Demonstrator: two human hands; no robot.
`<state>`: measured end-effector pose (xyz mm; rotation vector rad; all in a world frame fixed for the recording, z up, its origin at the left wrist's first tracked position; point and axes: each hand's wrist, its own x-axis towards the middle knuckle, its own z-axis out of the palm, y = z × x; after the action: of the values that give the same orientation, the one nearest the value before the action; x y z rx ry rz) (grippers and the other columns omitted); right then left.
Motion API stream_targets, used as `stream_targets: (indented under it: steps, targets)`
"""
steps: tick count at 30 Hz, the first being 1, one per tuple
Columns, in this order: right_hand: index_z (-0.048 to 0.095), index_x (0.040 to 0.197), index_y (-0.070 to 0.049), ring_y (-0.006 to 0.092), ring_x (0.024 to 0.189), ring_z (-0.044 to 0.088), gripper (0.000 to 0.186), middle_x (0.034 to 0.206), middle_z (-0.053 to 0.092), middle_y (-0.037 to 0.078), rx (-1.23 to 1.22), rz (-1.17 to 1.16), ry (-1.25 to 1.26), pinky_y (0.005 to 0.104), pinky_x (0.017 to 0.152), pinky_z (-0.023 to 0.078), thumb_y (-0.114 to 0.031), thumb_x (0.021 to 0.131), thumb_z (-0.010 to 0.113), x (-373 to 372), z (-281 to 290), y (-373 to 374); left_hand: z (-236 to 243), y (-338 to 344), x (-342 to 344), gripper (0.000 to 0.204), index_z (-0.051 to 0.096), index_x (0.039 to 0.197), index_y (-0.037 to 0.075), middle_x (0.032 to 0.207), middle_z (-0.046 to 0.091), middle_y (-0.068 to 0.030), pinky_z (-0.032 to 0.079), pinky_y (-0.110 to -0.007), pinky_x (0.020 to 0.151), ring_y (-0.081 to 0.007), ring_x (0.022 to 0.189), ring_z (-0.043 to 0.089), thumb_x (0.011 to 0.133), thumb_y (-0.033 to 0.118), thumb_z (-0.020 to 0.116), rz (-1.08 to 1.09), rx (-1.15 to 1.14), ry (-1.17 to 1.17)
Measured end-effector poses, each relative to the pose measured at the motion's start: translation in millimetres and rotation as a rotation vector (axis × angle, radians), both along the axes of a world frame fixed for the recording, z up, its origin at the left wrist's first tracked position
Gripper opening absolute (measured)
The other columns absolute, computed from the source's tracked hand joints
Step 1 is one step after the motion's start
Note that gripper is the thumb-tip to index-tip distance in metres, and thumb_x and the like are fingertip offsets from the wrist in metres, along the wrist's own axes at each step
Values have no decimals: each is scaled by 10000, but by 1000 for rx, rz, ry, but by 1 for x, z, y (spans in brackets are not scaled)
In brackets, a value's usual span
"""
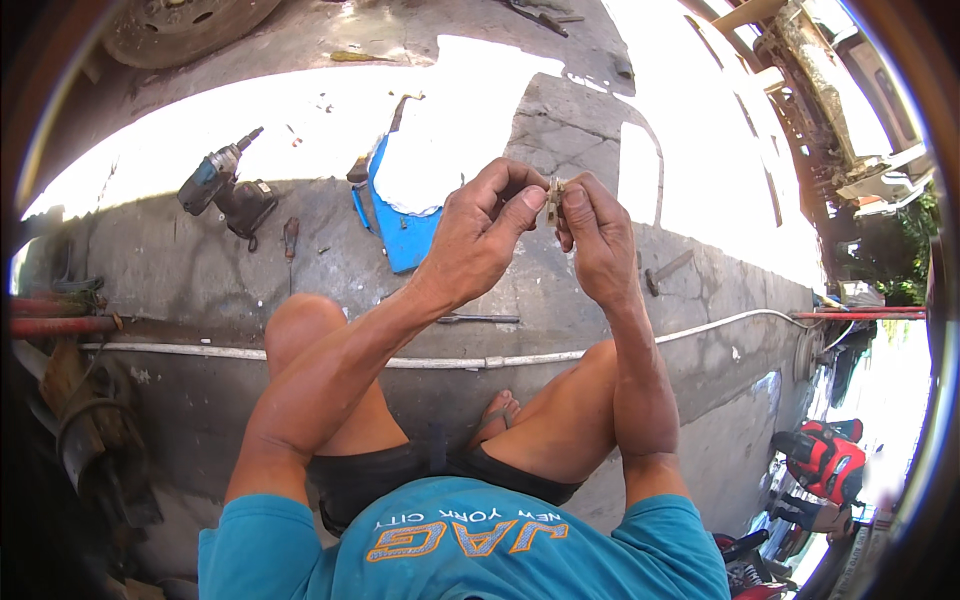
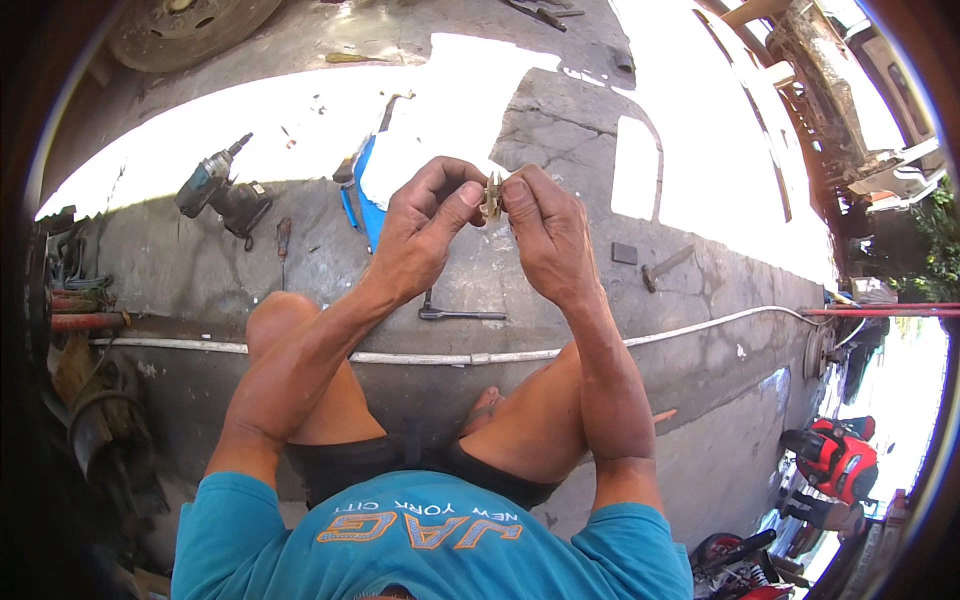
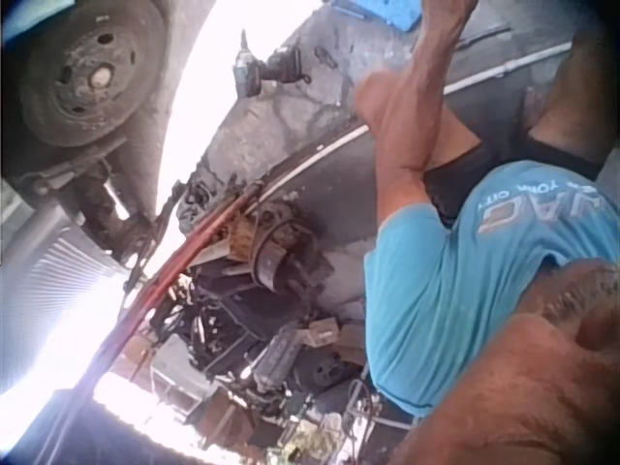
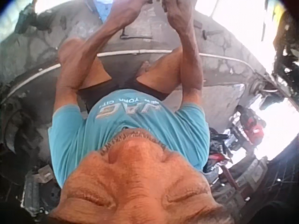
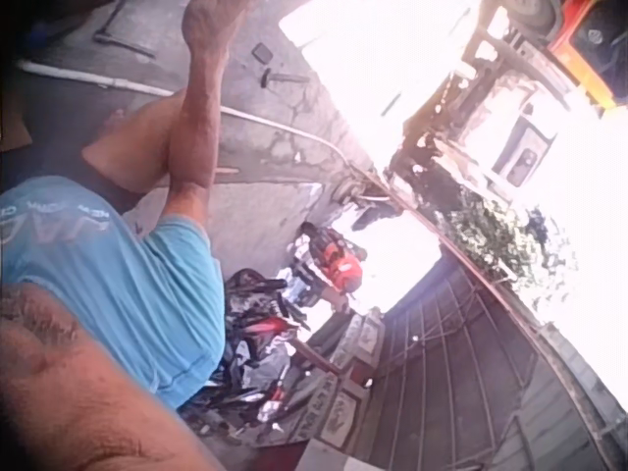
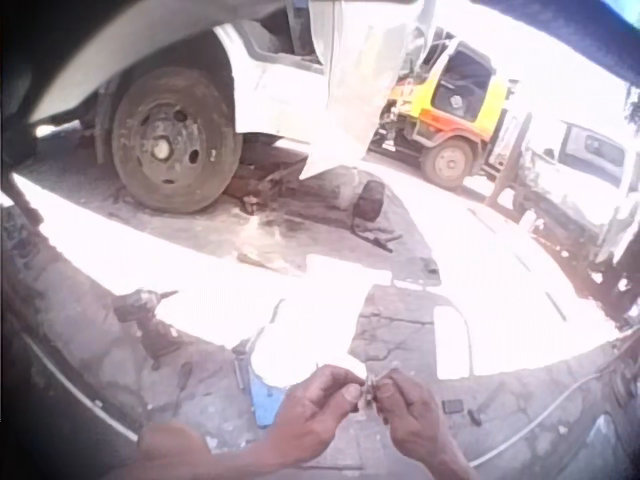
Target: The person picks up a small metal part and sits on the floor. Using pliers and a screwdriver, they manipulate and adjust the part while another person watches nearby.
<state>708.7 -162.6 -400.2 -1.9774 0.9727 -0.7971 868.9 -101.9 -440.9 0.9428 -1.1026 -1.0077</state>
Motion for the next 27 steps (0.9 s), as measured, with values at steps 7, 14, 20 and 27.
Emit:
stream_targets:
  steps: [7, 14, 20, 27]
  targets:
    - [576, 911, -14, 124, 633, 510, 278, 723, 557, 51, -167, 71, 57, 295, 585, 423, -245, 1063, 545, 2, 3, 5, 0, 1, -8, 352, 596, 993, -5, 769, 586, -46, 497, -283, 631, -106, 686, 564, 1091, 311, 475, 114, 154, -69]
    - [576, 996, -14, 106, 653, 521, 171, 738, 567, 43, -190, 88, 77, 278, 600, 443, -175, 1050, 560, -1, 8, 7, -12, -8, -9, 353, 617, 997, 28, 783, 589, -22, 540, -282, 635, -106, 651, 561, 1085, 348, 496, -35, 194, 333]
    - [618, 1046, 17, 126, 707, 608, 185, 826, 645, 80, 39, 72, -111, 288, 651, 504, -157, 1034, 557, -4, 13, 9, -14, -11, -3, 317, 620, 1053, 40, 823, 639, -41, 584, -321, 673, -119, 667, 605, 1070, 342, 526, -230, 254, 732]
    - [662, 1167, -1, 170, 826, 671, 227, 1034, 702, 112, -139, 2, 197, 317, 745, 538, -69, 970, 573, -29, 15, -16, -13, -13, 5, 290, 618, 1058, 39, 801, 622, -40, 580, -328, 666, -117, 647, 592, 1071, 313, 525, -194, 246, 723]
